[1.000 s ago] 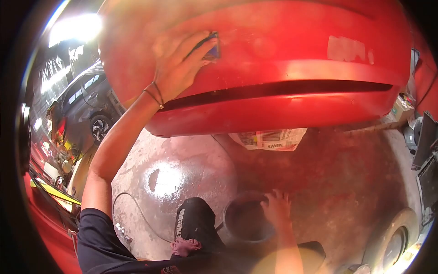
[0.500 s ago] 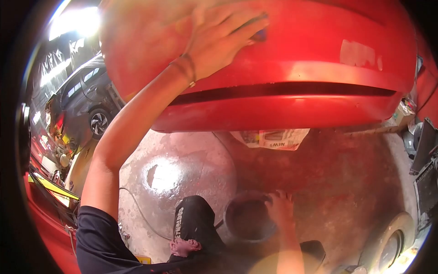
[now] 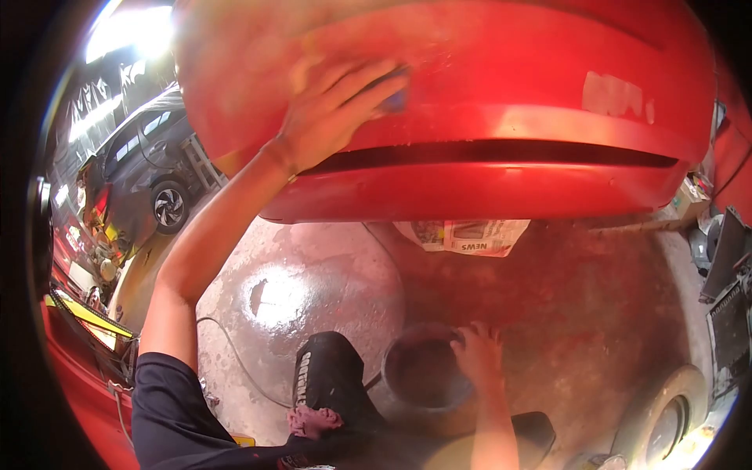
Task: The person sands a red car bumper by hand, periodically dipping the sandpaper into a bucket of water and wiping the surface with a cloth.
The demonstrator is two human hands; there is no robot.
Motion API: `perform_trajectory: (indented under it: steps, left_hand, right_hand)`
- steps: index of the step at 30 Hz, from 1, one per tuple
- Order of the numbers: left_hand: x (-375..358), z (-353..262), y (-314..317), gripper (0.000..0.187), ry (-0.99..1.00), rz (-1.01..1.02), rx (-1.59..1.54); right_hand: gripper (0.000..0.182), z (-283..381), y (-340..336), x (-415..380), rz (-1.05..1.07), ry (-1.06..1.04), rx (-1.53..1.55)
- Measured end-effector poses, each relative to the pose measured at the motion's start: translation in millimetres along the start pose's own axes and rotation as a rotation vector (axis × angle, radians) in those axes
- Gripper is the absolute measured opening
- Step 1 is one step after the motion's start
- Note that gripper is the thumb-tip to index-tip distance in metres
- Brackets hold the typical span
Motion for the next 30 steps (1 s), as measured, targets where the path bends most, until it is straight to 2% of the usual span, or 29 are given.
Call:
perform_trajectory:
  steps: [2,5,8,14,19,26,29,30]
  left_hand:
    - [-48,11,-10,0.05,-0.021,0.031,0.046]
    - [-38,7,-4,0.056,-0.038,0.054,-0.078]
    - [17,-17,9,0.053,0.035,0.017,-0.051]
    - [-54,9,-13,0.051,0.009,0.092,-0.001]
    - [4,-22,9,0.053,0.054,-0.011,-0.081]
    - [-44,-3,1,0.049,-0.108,-0.036,-0.003]
    - [7,-18,8,0.054,-0.09,-0.086,-0.042]
    - [2,-16,8,0.054,-0.083,-0.069,-0.031]
  right_hand:
    - [0.038,2,-1,-3,-0.015,-0.008,0.033]
    - [0.037,4,-2,-5,-0.032,-0.01,0.018]
    - [0.037,3,11,0,-0.02,-0.02,0.017]
    - [0.036,7,3,3,-0.006,-0.02,0.029]
    - [0.036,5,14,10,-0.04,-0.042,0.04]
    - [0.036,7,4,5,-0.018,-0.032,0.011]
    - [0.037,5,9,11,-0.008,-0.041,0.007]
    - [0.036,10,10,10,-0.004,-0.041,0.011]
Point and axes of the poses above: each hand's wrist, its own x-axis towards the middle knuckle, its own y-axis out of the palm, z = x × y, the point moved 1 cm from there along x, towards the middle knuckle, and after that the axes turned 3 degrees about z, right-handed, at the moved point
